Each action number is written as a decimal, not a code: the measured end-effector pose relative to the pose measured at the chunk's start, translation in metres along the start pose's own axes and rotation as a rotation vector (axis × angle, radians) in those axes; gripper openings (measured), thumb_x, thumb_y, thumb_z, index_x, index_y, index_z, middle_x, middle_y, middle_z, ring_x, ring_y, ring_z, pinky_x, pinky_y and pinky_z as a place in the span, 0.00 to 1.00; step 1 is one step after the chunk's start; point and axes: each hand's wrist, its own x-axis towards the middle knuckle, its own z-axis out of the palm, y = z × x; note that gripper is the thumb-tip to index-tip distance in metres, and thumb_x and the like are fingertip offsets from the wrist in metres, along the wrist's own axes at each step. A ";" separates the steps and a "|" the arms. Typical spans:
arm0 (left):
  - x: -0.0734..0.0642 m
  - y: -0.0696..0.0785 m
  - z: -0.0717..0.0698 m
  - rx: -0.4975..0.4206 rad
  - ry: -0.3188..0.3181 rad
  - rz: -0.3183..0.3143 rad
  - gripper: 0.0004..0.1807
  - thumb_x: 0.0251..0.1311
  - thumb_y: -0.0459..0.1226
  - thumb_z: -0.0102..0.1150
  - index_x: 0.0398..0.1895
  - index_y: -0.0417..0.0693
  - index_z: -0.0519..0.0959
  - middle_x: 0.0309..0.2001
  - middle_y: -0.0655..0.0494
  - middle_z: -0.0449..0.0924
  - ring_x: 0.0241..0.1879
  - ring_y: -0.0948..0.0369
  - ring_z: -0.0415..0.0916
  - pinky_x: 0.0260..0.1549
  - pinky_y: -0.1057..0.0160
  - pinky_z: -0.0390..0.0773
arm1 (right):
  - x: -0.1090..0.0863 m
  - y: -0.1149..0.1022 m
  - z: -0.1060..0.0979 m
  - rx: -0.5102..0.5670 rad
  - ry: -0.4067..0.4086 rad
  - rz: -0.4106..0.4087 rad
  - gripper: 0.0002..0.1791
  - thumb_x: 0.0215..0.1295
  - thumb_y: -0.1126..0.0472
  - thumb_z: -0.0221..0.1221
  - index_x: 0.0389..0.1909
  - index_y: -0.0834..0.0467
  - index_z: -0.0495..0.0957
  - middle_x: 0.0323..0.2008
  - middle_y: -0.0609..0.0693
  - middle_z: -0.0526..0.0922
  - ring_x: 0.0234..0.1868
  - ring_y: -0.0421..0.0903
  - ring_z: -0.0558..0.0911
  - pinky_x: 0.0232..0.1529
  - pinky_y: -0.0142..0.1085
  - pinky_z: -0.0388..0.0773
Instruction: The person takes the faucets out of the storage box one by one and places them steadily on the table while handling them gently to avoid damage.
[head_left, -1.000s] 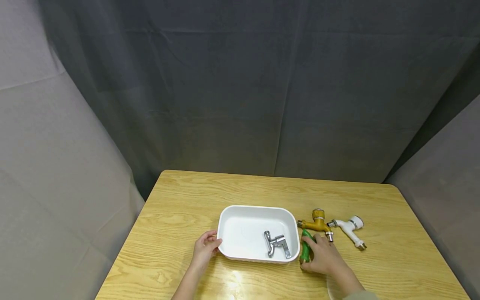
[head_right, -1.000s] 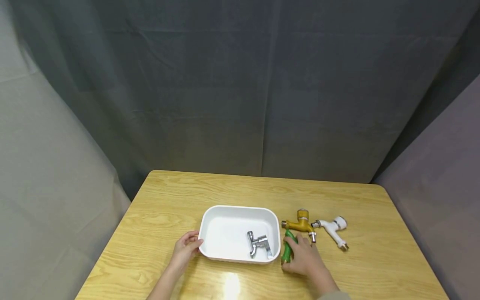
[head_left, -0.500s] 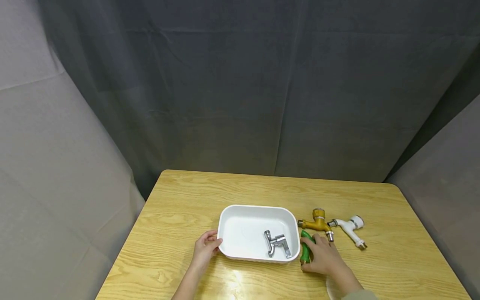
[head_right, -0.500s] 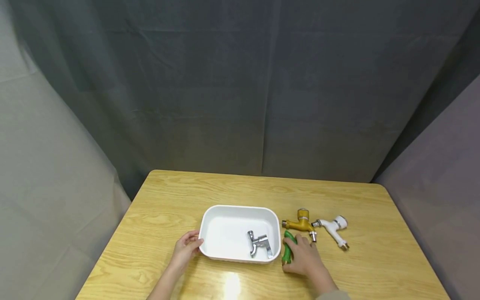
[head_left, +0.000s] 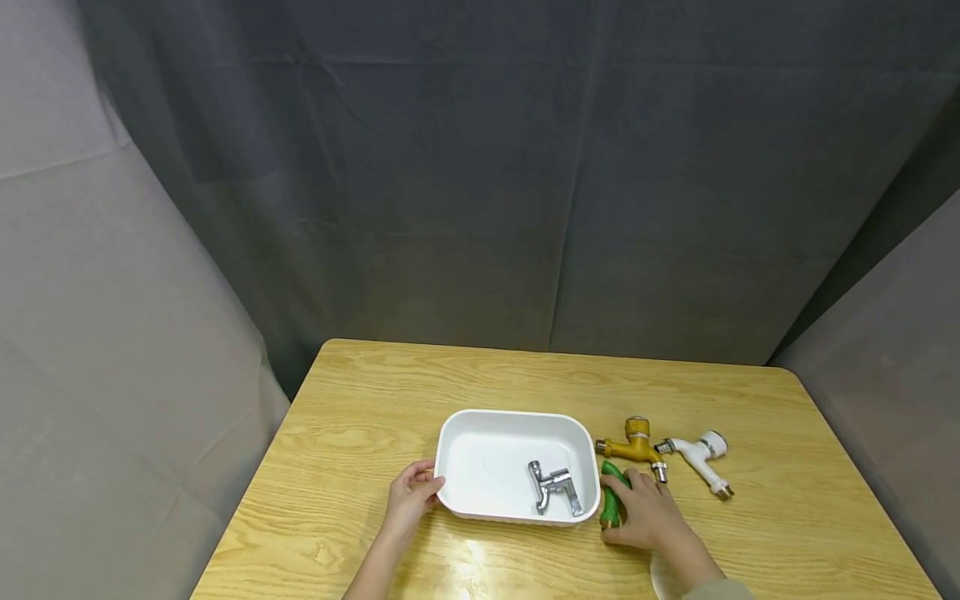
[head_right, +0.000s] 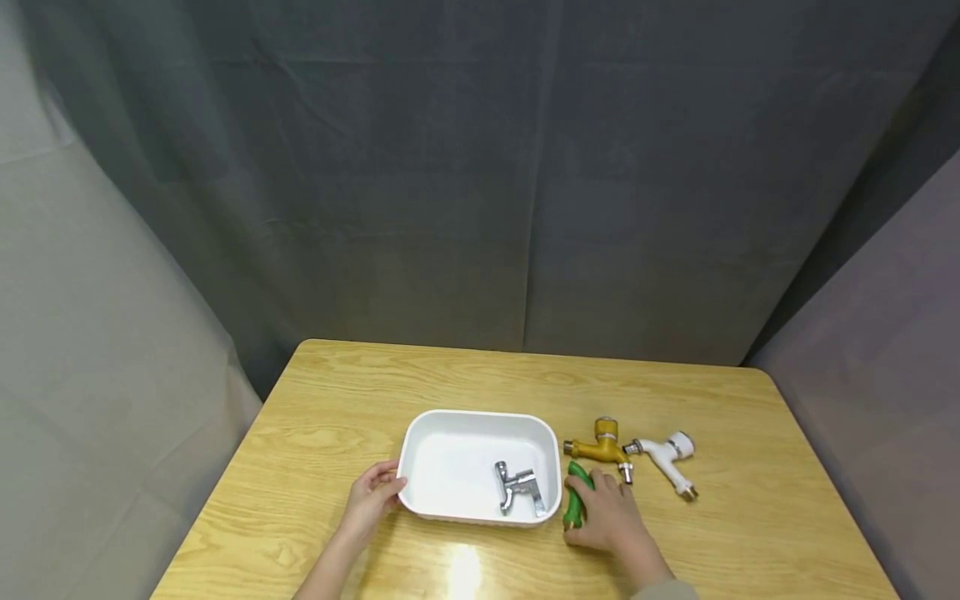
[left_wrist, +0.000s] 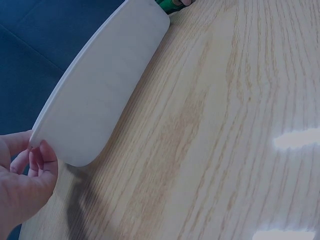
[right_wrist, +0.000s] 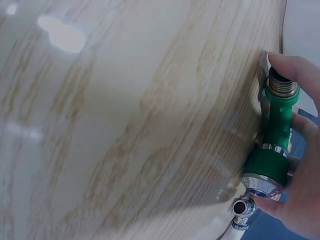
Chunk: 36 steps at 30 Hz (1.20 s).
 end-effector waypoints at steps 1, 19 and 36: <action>0.000 0.000 0.000 -0.001 -0.001 0.002 0.21 0.54 0.25 0.56 0.52 0.26 0.68 0.29 0.55 0.66 0.25 0.65 0.68 0.25 0.70 0.74 | 0.000 0.000 0.000 0.002 -0.002 0.002 0.46 0.32 0.37 0.68 0.58 0.50 0.69 0.53 0.63 0.67 0.55 0.64 0.66 0.53 0.64 0.59; -0.002 0.002 0.001 0.007 -0.004 0.005 0.21 0.54 0.26 0.56 0.52 0.27 0.68 0.29 0.56 0.66 0.25 0.65 0.68 0.25 0.70 0.73 | -0.002 -0.008 -0.043 0.110 -0.100 -0.007 0.49 0.38 0.42 0.70 0.63 0.55 0.63 0.60 0.69 0.61 0.60 0.72 0.58 0.55 0.69 0.48; -0.008 0.012 0.002 -0.013 -0.029 -0.002 0.22 0.55 0.24 0.55 0.54 0.23 0.65 0.29 0.55 0.66 0.25 0.65 0.68 0.26 0.68 0.74 | 0.018 -0.054 -0.071 0.015 0.160 -0.175 0.39 0.47 0.51 0.68 0.62 0.52 0.65 0.51 0.61 0.71 0.50 0.59 0.72 0.46 0.55 0.70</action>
